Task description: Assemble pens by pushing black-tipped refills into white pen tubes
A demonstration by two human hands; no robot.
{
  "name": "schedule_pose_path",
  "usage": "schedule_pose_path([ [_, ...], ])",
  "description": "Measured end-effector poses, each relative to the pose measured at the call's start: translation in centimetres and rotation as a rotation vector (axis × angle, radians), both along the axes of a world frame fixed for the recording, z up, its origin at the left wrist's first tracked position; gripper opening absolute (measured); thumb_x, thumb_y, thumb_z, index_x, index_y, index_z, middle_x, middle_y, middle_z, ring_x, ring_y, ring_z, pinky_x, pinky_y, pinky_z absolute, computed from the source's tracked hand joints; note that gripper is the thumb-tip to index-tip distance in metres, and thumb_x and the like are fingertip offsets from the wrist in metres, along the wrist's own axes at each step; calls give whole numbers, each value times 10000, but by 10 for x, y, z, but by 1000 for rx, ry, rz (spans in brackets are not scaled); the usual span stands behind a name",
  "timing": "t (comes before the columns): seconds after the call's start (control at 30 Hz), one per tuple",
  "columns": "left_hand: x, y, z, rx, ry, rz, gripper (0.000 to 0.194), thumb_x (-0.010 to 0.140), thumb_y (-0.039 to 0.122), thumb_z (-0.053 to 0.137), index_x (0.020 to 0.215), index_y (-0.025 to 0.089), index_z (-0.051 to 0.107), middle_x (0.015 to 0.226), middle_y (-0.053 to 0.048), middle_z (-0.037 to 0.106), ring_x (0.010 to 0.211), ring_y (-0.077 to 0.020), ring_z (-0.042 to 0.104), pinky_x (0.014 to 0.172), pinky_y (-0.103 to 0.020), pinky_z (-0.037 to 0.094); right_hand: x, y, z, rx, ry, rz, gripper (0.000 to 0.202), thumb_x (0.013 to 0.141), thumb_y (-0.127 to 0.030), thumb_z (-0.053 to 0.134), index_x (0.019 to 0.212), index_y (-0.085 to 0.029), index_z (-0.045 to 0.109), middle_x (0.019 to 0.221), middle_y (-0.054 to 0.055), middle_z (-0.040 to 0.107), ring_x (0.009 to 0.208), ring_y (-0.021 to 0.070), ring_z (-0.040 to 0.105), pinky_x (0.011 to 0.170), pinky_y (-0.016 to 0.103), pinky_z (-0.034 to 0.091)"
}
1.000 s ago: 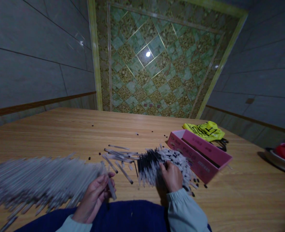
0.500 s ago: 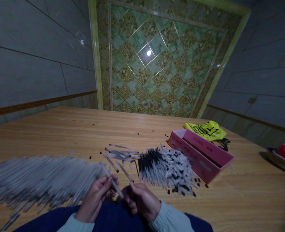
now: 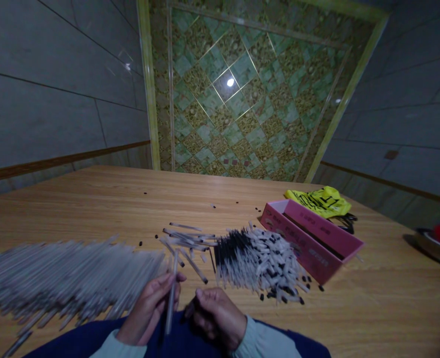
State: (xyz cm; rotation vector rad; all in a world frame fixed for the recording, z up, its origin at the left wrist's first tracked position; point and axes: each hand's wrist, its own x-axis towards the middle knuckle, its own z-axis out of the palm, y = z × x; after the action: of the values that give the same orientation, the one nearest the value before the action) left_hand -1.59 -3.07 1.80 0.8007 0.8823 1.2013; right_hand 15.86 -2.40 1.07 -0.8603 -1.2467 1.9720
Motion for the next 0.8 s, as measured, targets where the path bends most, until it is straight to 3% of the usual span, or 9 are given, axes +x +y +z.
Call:
schedule_pose_path([
  [0.17, 3, -10, -5, -29, 96, -363, 315, 740, 440, 608, 707, 133, 669, 390, 19, 500, 254, -36, 329, 285, -170, 210, 7, 7, 9, -40, 133, -217, 451, 741, -549, 617, 923, -140, 564, 511, -66, 481, 320, 10, 238, 285, 132, 118],
  [0.3, 6, -12, -6, -47, 125, -439, 353, 712, 481, 624, 713, 134, 683, 367, 14, 502, 244, -43, 349, 278, -165, 211, 11, 8, 12, -8, 143, -245, 392, 701, -449, 700, 864, -118, 566, 529, -54, 501, 327, 4, 257, 294, 137, 126],
  [0.4, 4, -10, -3, -80, 58, -305, 380, 678, 515, 645, 711, 138, 688, 400, 14, 510, 291, -59, 391, 299, -174, 271, 10, 9, 9, -48, 202, -283, 339, 684, -389, 723, 805, -128, 544, 559, -29, 558, 319, 0, 261, 299, 143, 113],
  [0.5, 3, -7, 2, -82, -1, -54, 277, 625, 392, 738, 733, 141, 694, 493, 8, 555, 408, -74, 469, 382, -176, 363, 8, 10, 6, -97, 295, -275, 303, 689, -349, 719, 780, -137, 523, 608, -2, 607, 319, -6, 258, 305, 145, 94],
  [0.6, 7, -5, 7, -7, 9, 99, 213, 584, 275, 782, 731, 147, 694, 663, -27, 633, 593, -118, 574, 528, -203, 458, 5, 9, 4, -151, 345, -249, 293, 680, -317, 726, 768, -135, 515, 624, 8, 622, 320, -14, 252, 313, 144, 76],
  [0.7, 11, -4, 13, 87, -1, 168, 255, 567, 266, 790, 781, 164, 698, 858, -59, 668, 801, -187, 618, 687, -265, 502, 2, 6, 2, -191, 352, -248, 304, 661, -310, 737, 759, -132, 512, 634, 17, 631, 321, -17, 261, 320, 144, 66],
  [0.8, 12, -5, 18, 41, -9, 154, 342, 588, 322, 771, 875, 152, 695, 966, -99, 682, 917, -242, 621, 789, -327, 497, 0, 3, 1, -197, 344, -240, 315, 641, -306, 745, 761, -133, 510, 644, 24, 641, 316, -17, 271, 320, 144, 69],
])
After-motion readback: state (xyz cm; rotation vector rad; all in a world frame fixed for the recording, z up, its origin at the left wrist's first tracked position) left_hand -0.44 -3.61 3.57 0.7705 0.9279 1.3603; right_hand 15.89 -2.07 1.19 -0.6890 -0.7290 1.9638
